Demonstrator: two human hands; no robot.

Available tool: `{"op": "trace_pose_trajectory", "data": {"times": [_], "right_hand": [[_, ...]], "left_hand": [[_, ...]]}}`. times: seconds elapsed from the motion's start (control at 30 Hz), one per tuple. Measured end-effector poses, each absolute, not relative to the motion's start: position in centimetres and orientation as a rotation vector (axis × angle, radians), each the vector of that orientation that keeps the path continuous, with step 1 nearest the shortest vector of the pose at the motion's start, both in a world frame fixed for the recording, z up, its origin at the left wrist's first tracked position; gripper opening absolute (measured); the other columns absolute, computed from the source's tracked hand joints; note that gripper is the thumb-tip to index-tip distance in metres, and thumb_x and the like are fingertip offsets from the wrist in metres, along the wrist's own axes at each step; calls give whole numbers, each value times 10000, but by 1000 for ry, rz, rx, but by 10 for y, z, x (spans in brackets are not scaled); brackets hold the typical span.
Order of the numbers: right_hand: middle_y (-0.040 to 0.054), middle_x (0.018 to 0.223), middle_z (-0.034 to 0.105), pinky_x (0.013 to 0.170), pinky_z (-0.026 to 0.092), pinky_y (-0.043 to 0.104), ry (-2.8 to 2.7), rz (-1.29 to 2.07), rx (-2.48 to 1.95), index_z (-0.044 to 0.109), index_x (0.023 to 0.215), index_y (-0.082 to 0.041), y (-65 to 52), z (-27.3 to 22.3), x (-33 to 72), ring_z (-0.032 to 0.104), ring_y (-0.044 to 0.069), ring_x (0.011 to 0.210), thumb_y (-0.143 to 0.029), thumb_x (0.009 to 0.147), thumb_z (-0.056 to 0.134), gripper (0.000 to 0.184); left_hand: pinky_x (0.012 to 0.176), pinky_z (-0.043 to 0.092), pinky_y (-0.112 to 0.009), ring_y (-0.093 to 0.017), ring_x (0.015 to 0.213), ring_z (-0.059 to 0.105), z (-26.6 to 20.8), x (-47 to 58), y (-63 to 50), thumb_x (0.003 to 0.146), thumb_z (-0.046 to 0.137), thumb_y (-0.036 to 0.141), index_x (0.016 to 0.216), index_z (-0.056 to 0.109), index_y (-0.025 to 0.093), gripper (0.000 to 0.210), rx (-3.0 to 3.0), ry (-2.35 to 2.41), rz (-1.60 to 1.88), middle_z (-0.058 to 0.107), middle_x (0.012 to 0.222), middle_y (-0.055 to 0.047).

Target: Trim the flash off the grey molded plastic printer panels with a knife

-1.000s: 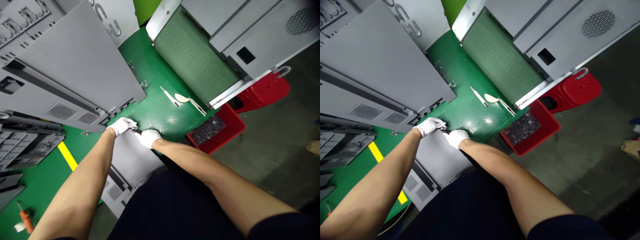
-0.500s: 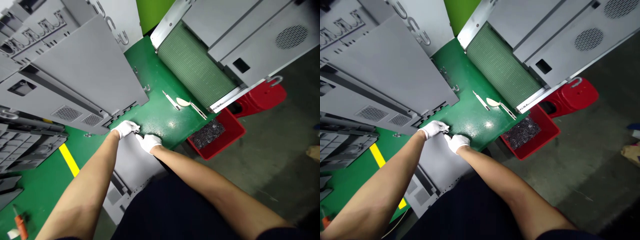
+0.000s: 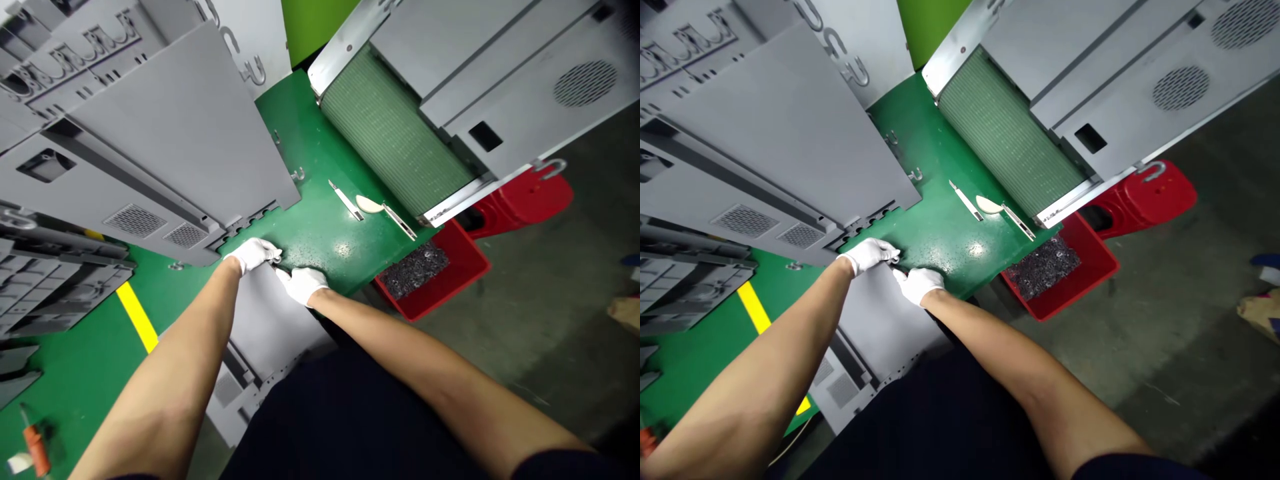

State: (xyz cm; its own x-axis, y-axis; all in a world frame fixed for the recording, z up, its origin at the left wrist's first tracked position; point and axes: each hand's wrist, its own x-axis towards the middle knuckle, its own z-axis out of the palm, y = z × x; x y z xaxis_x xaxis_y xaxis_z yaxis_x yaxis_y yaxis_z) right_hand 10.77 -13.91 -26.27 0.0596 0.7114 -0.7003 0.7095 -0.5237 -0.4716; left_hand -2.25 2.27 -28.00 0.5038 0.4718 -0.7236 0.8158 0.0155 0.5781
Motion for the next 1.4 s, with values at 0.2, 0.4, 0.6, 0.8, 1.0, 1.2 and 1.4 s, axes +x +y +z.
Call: {"op": "trace_pose_trajectory", "data": {"times": [0.2,0.4,0.6,0.8,1.0,1.2,1.4], "right_hand": [[220,1010,751,838,534,449,-1570,1493,-2275,746,1067,-149,-137,-268,107,720,344,977,-701,961,263,742],[223,981,752,850,525,451,-1592,1431,-2287,740,1059,-136,-138,-267,105,716,340,980,-697,966,269,739],[194,1015,753,835,528,458,-1548,1467,-2301,736,1070,-173,-138,-268,107,715,343,978,-728,946,288,724],[225,991,747,828,524,453,-1640,1451,-2277,746,1051,-126,-137,-268,107,715,348,949,-715,964,232,786],[216,1033,748,924,487,415,-1716,1438,-2204,759,1033,-128,-135,-270,113,695,314,1031,-685,982,243,760],[217,1025,744,855,503,395,-1587,1499,-2313,745,1080,-125,-132,-264,108,702,312,1002,-715,966,238,786],[213,1139,722,888,499,407,-1552,1591,-2333,709,1174,-131,-125,-254,100,678,320,1072,-695,977,212,777]], "left_hand": [[728,528,-305,-202,739,657,-278,-22,22,687,788,464,807,787,165,322,1613,1120,-379,775,831,-97],[741,534,-321,-203,741,661,-276,-22,20,694,787,458,800,790,181,296,1597,1125,-360,776,828,-90],[742,535,-326,-206,738,661,-274,-21,19,682,798,483,781,788,179,320,1593,1129,-351,775,820,-93],[739,511,-316,-200,740,654,-268,-17,18,665,801,497,794,781,167,355,1615,1158,-380,777,826,-89],[751,493,-328,-194,735,632,-272,-15,19,660,798,489,783,778,167,346,1630,1183,-385,777,839,-87],[737,514,-331,-198,726,641,-281,-18,21,684,779,509,757,769,167,350,1608,1166,-372,769,813,-100],[732,525,-332,-193,714,643,-275,-20,19,667,802,506,759,760,155,364,1563,1168,-327,765,818,-109]]}}
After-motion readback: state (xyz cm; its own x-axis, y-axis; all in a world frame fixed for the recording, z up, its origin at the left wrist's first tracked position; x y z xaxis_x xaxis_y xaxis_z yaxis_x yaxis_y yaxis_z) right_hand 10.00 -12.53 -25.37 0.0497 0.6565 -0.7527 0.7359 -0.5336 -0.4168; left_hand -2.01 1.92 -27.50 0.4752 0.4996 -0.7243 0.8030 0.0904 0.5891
